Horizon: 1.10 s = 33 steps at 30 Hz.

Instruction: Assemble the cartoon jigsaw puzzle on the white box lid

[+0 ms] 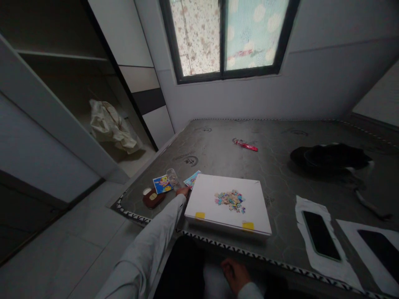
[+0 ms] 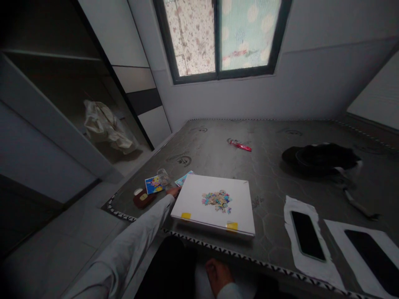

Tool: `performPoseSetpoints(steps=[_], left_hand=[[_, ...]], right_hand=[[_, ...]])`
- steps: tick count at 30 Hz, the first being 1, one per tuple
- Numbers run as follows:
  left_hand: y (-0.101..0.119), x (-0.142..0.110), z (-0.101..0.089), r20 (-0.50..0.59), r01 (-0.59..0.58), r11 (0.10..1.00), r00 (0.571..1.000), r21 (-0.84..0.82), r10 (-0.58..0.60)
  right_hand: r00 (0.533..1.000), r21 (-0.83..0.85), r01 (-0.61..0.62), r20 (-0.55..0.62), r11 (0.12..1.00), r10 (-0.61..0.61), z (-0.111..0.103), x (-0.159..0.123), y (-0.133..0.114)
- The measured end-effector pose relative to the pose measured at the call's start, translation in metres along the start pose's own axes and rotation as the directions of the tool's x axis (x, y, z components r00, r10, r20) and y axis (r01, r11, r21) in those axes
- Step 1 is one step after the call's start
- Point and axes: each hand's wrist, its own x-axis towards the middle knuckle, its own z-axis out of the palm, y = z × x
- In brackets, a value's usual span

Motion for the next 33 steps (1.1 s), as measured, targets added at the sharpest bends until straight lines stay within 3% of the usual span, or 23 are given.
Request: performPoseSetpoints(steps=[3,7,12,17,20,23,28,33], left_hand=[[0.014,-0.005,-0.004,-0.014,0.016,0.997,1.0,0.071,-0.015],[0.038,-0.018,-0.015,-0.07,-0.118,0.986,0.989,0.115,0.127],[0.075,-0.043,-0.033,-0.225,-0.307,0.943,0.917,0.131,0.33],[0.115,-0.063,-0.046,-0.307,-0.383,0.919,0.867,0.094,0.393],[0.137,-0.067,-0.042,-0.259,-0.413,0.909,0.874,0.048,0.411],[0.15,-0.067,-0.028,-0.127,-0.397,0.918,0.91,0.013,0.395],[0.146,-0.074,0.006,0.098,-0.275,0.959,0.958,0.064,0.268],[0.14,-0.086,0.028,0.151,-0.228,0.961,0.967,0.159,0.204]], right_hand=[[1.0,-0.019,0.013,-0.003,1.0,-0.013,-0.002,0.0,0.0],[1.0,-0.054,0.015,-0.008,0.998,-0.016,-0.004,0.0,-0.001],[1.0,-0.092,0.009,0.005,0.996,-0.009,-0.003,0.001,-0.001],[1.0,-0.092,-0.001,-0.004,0.996,0.0,-0.002,-0.002,-0.003],[1.0,-0.099,-0.016,-0.014,0.995,0.015,-0.004,-0.004,-0.004],[1.0,-0.105,-0.021,-0.021,0.994,0.019,-0.005,-0.005,-0.005],[0.999,-0.117,-0.03,-0.026,0.993,0.027,-0.005,-0.005,-0.003],[0.999,-0.124,-0.028,-0.039,0.992,0.023,-0.011,-0.007,0.003]])
